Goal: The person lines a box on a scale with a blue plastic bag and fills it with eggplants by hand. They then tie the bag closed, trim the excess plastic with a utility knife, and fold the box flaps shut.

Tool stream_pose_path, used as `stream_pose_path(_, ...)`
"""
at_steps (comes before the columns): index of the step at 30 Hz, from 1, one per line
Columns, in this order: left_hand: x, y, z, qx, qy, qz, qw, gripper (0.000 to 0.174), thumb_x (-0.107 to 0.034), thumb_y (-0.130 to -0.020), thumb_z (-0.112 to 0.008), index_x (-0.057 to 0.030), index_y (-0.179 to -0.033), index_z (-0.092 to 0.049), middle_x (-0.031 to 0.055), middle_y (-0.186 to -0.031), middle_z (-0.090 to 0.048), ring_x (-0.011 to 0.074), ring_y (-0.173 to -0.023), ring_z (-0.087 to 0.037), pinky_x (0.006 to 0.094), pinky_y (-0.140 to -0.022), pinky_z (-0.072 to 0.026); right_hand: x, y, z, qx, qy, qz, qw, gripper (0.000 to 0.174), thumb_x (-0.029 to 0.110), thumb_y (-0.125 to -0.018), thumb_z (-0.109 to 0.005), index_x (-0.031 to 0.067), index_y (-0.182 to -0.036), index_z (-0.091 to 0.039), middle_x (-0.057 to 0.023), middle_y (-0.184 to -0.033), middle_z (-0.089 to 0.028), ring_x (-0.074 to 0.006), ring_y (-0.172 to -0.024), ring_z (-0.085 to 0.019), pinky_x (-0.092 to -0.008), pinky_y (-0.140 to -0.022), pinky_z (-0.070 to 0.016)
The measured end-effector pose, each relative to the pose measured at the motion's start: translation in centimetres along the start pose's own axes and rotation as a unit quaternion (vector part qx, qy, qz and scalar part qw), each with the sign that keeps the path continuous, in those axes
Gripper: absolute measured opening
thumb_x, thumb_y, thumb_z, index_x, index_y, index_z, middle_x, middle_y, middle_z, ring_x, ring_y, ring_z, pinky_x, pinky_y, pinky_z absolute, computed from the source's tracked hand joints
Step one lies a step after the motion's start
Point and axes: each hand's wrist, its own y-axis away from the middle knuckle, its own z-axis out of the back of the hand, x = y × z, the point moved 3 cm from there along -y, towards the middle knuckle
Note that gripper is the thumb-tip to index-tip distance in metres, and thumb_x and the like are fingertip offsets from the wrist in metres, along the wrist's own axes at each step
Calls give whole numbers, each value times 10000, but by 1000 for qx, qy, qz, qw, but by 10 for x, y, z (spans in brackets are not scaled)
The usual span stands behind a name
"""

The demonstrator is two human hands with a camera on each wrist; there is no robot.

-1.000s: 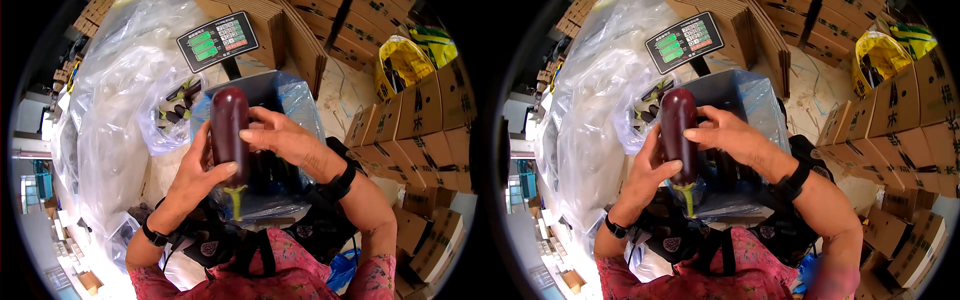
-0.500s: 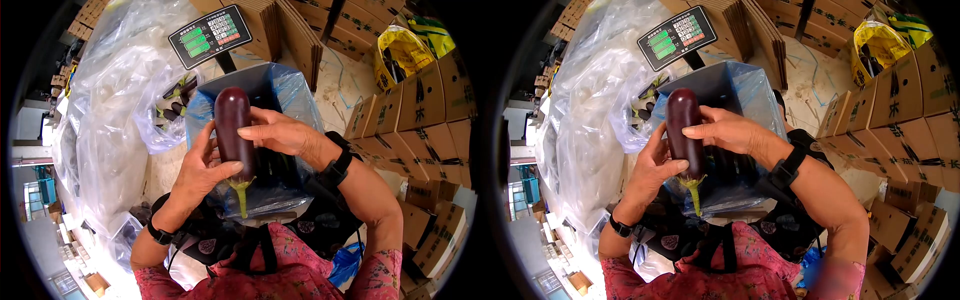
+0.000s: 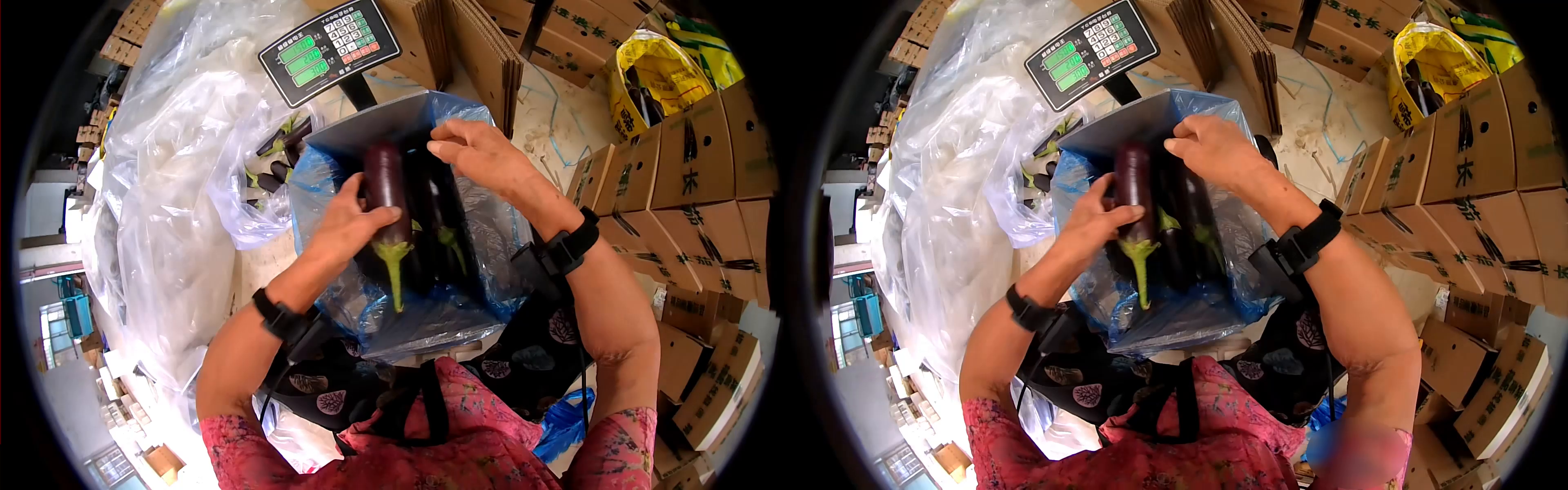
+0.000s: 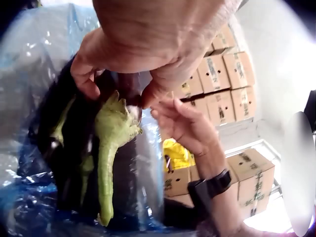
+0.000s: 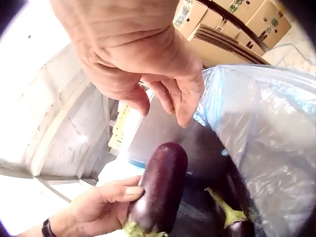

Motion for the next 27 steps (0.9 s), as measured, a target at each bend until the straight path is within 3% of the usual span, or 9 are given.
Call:
stream_pose_path(3,42,-42,-25,-93,-198,4,976,925,-265,-730,-805,50,-1448,-313,194,-1163,-643,279,-1043,-641,345,-915,-489,-6,0,-9,5,224,104,969,362,224,-870,-644,-36,-1123,-641,-169,-1059,-688,-315,-953,-660,-386,-818,-525)
stream_pose_path(4,45,-49,-33,-98,-247,36,963,994,-307,-693,-833,32,-1458,-296,223,-1171,-638,319,-1098,-628,361,-955,-477,-6,3,-13,39,271,101,956,334,214,-857,-649,-32,-1083,-651,-171,-1048,-687,-328,-960,-655,-397,-821,-523)
stream_pose_path(7,56,-53,-58,-119,-272,32,955,1069,-378,-713,-822,-5,-1488,-187,294,-1235,-524,467,-1147,-544,478,-966,-462,-1,21,-33,141,387,108,905,260,189,-825,-658,-13,-987,-679,-166,-1017,-684,-352,-971,-643,-424,-810,-520)
stream_pose_path(9,58,-48,-54,-122,-251,38,959,1044,-384,-723,-812,-1,-1481,-205,305,-1246,-507,466,-1159,-537,484,-971,-457,1,39,-46,206,433,130,868,221,178,-818,-658,7,-952,-693,-149,-1000,-685,-348,-965,-638,-433,-776,-520)
stream_pose_path(12,68,-48,-45,-116,-211,62,969,1031,-419,-728,-795,5,-1476,-227,328,-1251,-507,463,-1159,-540,490,-979,-450,-8,56,-72,172,495,214,824,189,165,-835,-617,46,-943,-717,-109,-999,-684,-304,-981,-608,-408,-802,-482)
stream_pose_path(16,72,-53,-49,-108,-195,70,972,1014,-431,-724,-786,8,-1469,-256,340,-1258,-515,457,-1180,-534,489,-999,-438,-13,58,-90,272,599,165,735,266,177,-887,-531,81,-1029,-735,-63,-1049,-671,-232,-1043,-557,-369,-915,-365)
stream_pose_path(19,64,-65,-39,-102,-209,87,969,1001,-433,-721,-785,17,-1464,-285,337,-1259,-526,447,-1201,-528,481,-1009,-433,-33,66,-101,287,611,195,712,286,183,-885,-540,78,-1072,-728,-68,-1072,-669,-238,-1057,-558,-375,-901,-380)
stream_pose_path(22,69,-68,-44,-108,-229,93,963,976,-425,-722,-783,25,-1455,-322,311,-1257,-545,439,-1204,-529,473,-1012,-434,-41,67,-112,309,606,161,715,282,191,-884,-545,80,-1063,-731,-69,-1086,-668,-244,-1071,-556,-380,-895,-385)
stream_pose_path(27,71,-56,-44,-116,-223,65,966,970,-410,-733,-777,-7,-1473,-298,302,-1241,-562,427,-1176,-553,460,-1010,-436,-43,72,-114,281,626,185,703,279,185,-879,-546,66,-1060,-721,-78,-1084,-662,-249,-1076,-557,-358,-882,-404)
